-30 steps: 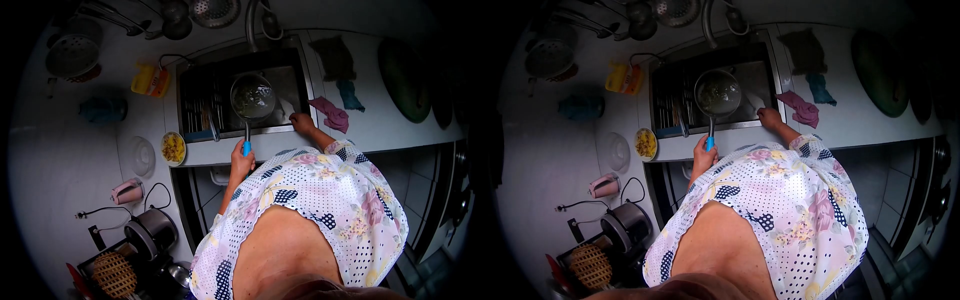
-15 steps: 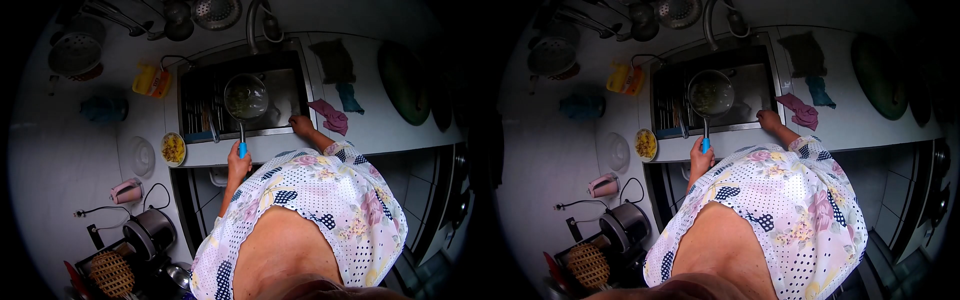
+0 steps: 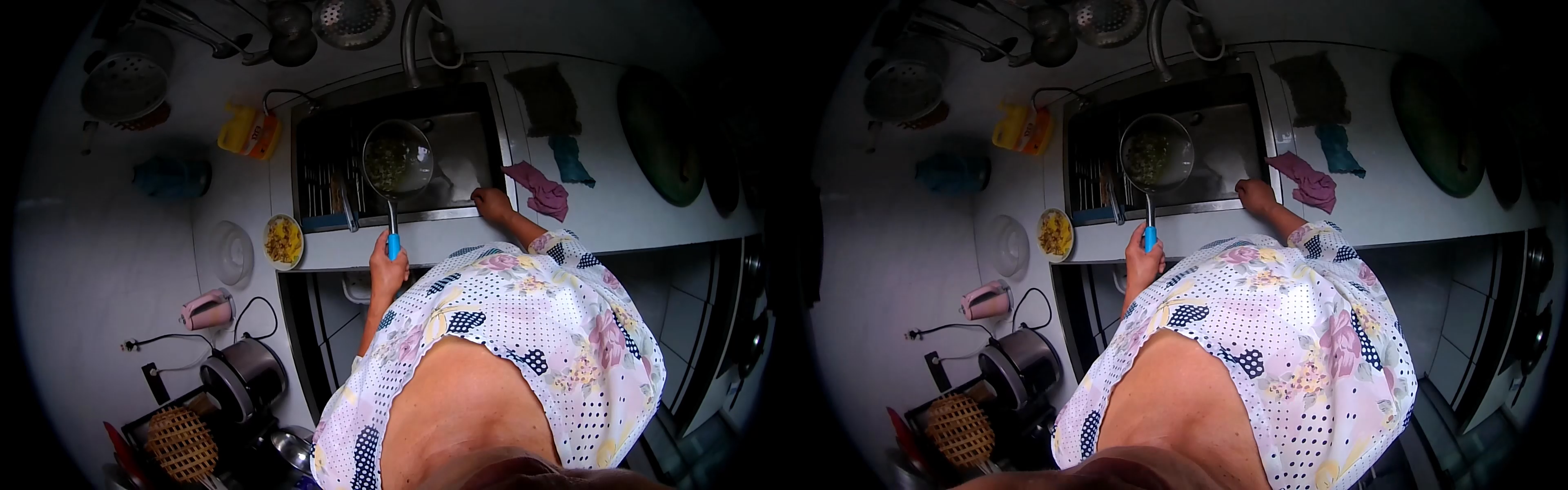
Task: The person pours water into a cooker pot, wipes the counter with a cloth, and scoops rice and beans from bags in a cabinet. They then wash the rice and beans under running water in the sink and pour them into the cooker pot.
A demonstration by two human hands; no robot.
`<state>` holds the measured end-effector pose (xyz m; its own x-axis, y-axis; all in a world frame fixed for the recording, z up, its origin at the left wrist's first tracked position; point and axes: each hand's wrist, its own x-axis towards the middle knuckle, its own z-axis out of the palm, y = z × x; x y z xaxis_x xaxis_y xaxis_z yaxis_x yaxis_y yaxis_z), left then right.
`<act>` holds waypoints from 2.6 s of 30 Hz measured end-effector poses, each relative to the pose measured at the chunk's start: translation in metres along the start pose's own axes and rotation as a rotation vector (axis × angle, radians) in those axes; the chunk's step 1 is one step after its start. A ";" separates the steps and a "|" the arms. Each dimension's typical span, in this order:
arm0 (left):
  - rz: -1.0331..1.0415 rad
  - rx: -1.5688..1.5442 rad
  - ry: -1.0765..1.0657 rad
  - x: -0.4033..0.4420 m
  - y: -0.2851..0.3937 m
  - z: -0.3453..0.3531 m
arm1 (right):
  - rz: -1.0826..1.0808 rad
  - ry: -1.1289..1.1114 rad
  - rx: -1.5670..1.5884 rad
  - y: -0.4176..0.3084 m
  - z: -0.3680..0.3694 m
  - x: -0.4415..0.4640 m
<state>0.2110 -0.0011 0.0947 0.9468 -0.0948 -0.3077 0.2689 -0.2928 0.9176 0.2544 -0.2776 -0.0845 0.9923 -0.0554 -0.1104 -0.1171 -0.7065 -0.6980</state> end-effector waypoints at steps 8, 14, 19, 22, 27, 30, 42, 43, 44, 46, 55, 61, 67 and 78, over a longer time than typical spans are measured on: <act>0.023 0.034 0.027 -0.002 0.002 0.002 | 0.004 -0.015 0.019 -0.002 0.003 0.000; 0.027 0.070 0.041 -0.004 0.008 0.004 | -0.005 -0.016 0.045 -0.001 0.002 -0.002; 0.034 0.073 0.052 -0.005 0.012 0.006 | -0.032 -0.013 0.040 -0.001 0.001 -0.003; 0.042 0.088 0.061 -0.005 0.014 0.007 | -0.030 -0.021 0.028 0.000 0.000 -0.004; 0.048 0.148 0.085 -0.001 0.012 0.004 | -0.053 -0.018 0.036 0.002 0.006 -0.001; 0.059 0.166 0.087 -0.002 0.013 0.005 | -0.050 -0.022 0.027 0.003 0.005 -0.002; 0.049 0.194 0.045 0.002 0.011 0.003 | -0.019 -0.026 0.021 0.003 -0.002 -0.005; 0.050 0.195 0.045 0.002 0.011 0.002 | -0.015 -0.026 0.021 0.004 -0.003 -0.005; 0.050 0.196 0.045 0.003 0.011 0.002 | -0.010 -0.028 0.015 0.004 -0.003 -0.005; 0.064 0.214 0.051 0.009 0.003 -0.004 | -0.002 -0.028 0.008 0.003 0.005 0.000; 0.200 0.302 0.066 0.027 -0.027 -0.012 | 0.038 -0.012 -0.016 0.005 0.007 -0.001; 0.237 0.363 0.055 0.035 -0.040 -0.019 | 0.062 -0.015 -0.033 0.005 0.005 -0.002; 0.230 0.382 0.033 0.040 -0.044 -0.023 | 0.082 -0.010 -0.063 0.003 0.007 0.000; 0.366 0.525 0.066 0.043 -0.041 -0.029 | 0.140 -0.016 -0.119 -0.004 0.003 -0.002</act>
<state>0.2462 0.0345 0.0510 0.9743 -0.2226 0.0335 -0.1800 -0.6810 0.7098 0.2526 -0.2722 -0.0834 0.9660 -0.1484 -0.2119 -0.2472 -0.7714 -0.5863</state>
